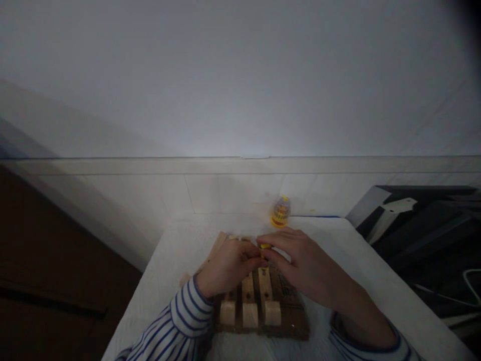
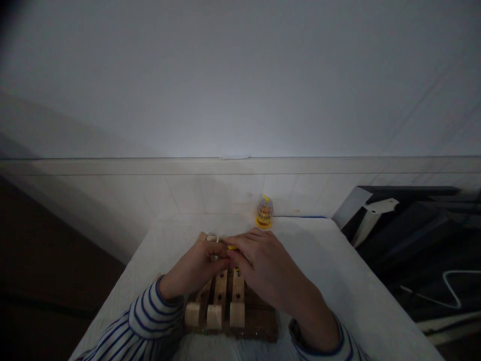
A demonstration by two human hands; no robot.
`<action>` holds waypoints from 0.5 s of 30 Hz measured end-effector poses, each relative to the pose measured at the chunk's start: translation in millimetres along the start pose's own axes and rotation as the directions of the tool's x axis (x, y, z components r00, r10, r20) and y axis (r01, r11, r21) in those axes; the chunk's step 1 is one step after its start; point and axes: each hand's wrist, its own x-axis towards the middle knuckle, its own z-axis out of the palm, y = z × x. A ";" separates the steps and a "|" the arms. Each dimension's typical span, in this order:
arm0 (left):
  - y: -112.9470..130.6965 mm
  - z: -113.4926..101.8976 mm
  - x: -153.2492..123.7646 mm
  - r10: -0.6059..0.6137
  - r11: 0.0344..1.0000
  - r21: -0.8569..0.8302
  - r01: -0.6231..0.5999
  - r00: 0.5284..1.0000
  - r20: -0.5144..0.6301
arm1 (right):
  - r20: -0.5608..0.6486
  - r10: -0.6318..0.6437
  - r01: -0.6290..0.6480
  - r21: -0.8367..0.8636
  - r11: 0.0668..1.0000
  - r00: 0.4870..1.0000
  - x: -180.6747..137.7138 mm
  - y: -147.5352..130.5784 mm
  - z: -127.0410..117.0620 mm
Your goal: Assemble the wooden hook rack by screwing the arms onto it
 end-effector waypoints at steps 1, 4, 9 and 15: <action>-0.1 -0.4 -0.1 0.005 1.000 -0.001 -0.005 1.000 0.014 | -0.005 0.000 0.000 -0.009 1.000 1.000 0.5 0.4 0.5; 0.7 -2.1 -0.6 0.027 1.000 0.010 -0.027 0.999 0.045 | -0.007 0.008 -0.008 -0.029 1.000 1.000 1.6 0.9 0.9; 0.9 -4.1 -1.5 0.057 0.998 0.004 -0.057 0.993 0.100 | -0.001 0.026 -0.026 -0.071 0.997 1.000 1.6 -1.2 -0.4; -2.5 -3.6 -2.4 0.064 0.997 -0.039 -0.059 0.987 0.145 | 0.010 0.041 -0.040 -0.102 0.994 0.999 1.0 -1.9 -0.8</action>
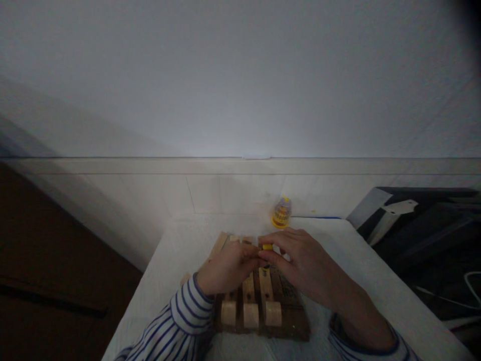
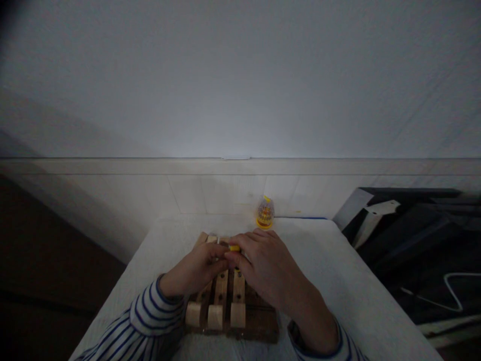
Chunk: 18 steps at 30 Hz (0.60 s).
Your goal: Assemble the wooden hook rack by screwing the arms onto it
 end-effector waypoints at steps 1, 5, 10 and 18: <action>-0.3 0.0 0.0 0.008 1.000 -0.010 -0.007 1.000 0.005 | -0.003 -0.006 0.006 0.000 1.000 1.000 -0.1 0.1 0.0; 1.0 -0.7 0.3 0.007 1.000 -0.005 -0.007 1.000 0.021 | -0.002 -0.009 0.009 -0.011 1.000 1.000 -0.7 -0.3 -0.2; 7.0 -2.3 0.1 -0.018 0.998 0.062 0.018 1.000 -0.004 | -0.005 -0.014 0.014 -0.024 1.000 1.000 -0.2 -0.9 -0.7; 5.2 0.1 0.8 -0.083 0.993 0.070 0.092 0.988 -0.127 | -0.020 -0.006 0.006 -0.033 0.999 1.000 0.9 0.3 1.2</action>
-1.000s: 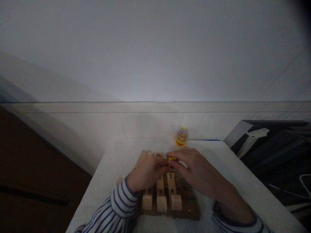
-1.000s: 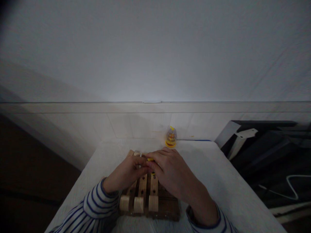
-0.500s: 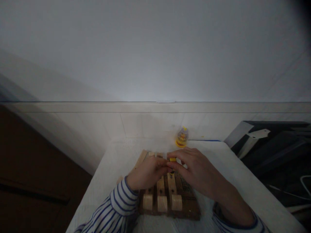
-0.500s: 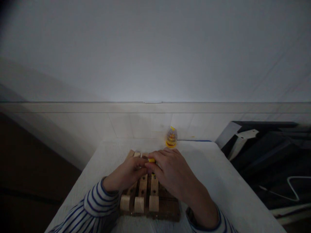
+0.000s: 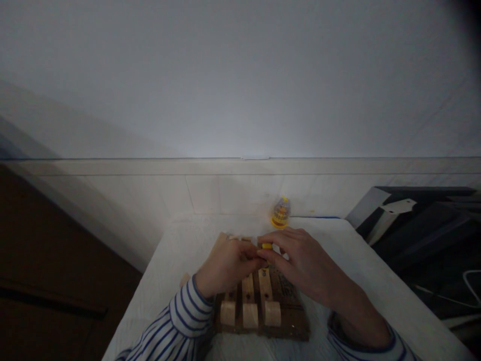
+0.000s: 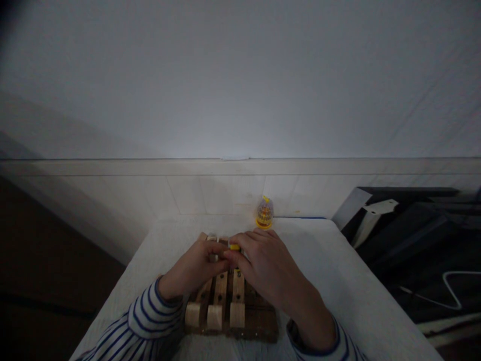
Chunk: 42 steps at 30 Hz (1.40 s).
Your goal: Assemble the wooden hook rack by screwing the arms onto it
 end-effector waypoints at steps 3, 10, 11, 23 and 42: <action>-1.6 2.3 1.2 -0.016 1.000 -0.007 0.016 1.000 -0.008 | -0.011 -0.003 0.003 0.013 1.000 1.000 0.7 -0.9 1.9; -2.0 3.8 1.1 -0.045 0.999 0.008 0.045 0.998 -0.034 | -0.033 0.049 -0.047 0.055 0.997 0.998 -0.6 -4.7 2.7; -1.9 3.7 1.0 -0.043 0.999 0.022 0.044 0.998 -0.039 | -0.051 0.048 -0.044 0.070 0.997 0.998 -1.2 -4.5 2.4; 0.3 1.7 1.7 0.004 1.000 0.028 -0.003 1.000 -0.026 | 0.002 -0.029 0.028 0.106 0.994 1.000 -0.3 -2.1 0.0; 6.5 0.2 1.2 0.071 0.997 0.038 -0.073 0.997 0.031 | -0.001 0.015 -0.015 -0.040 0.999 1.000 -1.0 -0.8 0.4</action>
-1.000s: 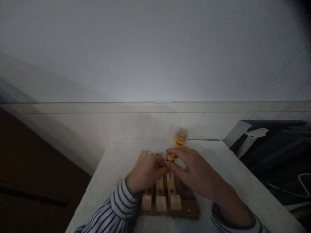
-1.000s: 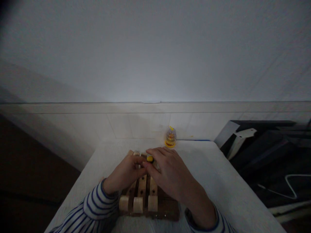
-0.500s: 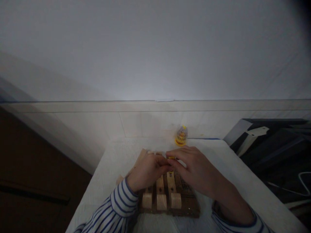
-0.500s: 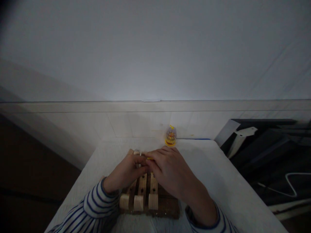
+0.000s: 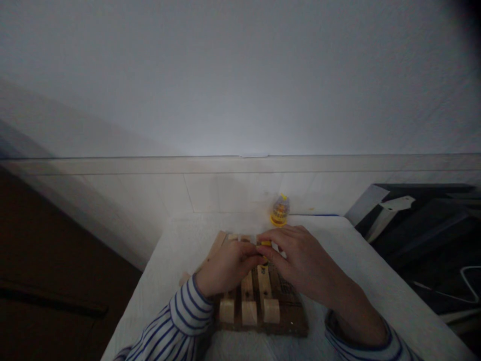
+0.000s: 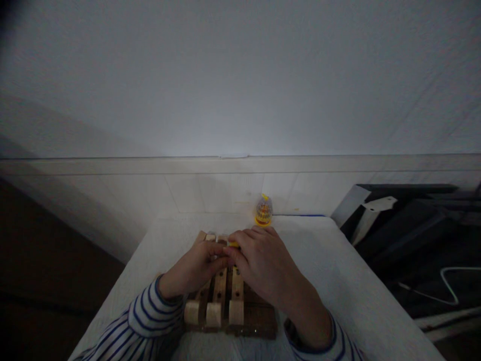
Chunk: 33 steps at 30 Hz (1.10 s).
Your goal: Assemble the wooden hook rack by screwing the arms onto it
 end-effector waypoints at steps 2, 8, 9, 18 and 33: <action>-0.3 0.0 0.1 -0.003 1.000 -0.007 0.003 1.000 -0.003 | 0.008 0.004 -0.004 0.012 1.000 1.000 0.4 -0.1 -0.1; 1.1 0.2 -1.5 -0.071 0.996 0.048 0.072 0.997 -0.022 | 0.029 0.007 -0.008 0.018 1.000 1.000 2.1 -0.9 -0.7; 1.3 0.8 -1.6 -0.081 0.996 0.047 0.082 0.996 -0.031 | 0.030 0.007 -0.008 0.018 1.000 1.000 2.2 -1.3 -0.5; -3.4 4.2 -0.3 -0.094 0.996 0.002 0.094 0.993 -0.067 | 0.004 -0.002 0.001 0.104 0.995 1.000 0.8 -0.7 -0.8; -5.3 2.2 -0.4 -0.056 0.997 -0.043 0.057 0.998 0.022 | 0.024 -0.038 0.036 0.074 0.997 0.999 -1.7 0.5 -7.2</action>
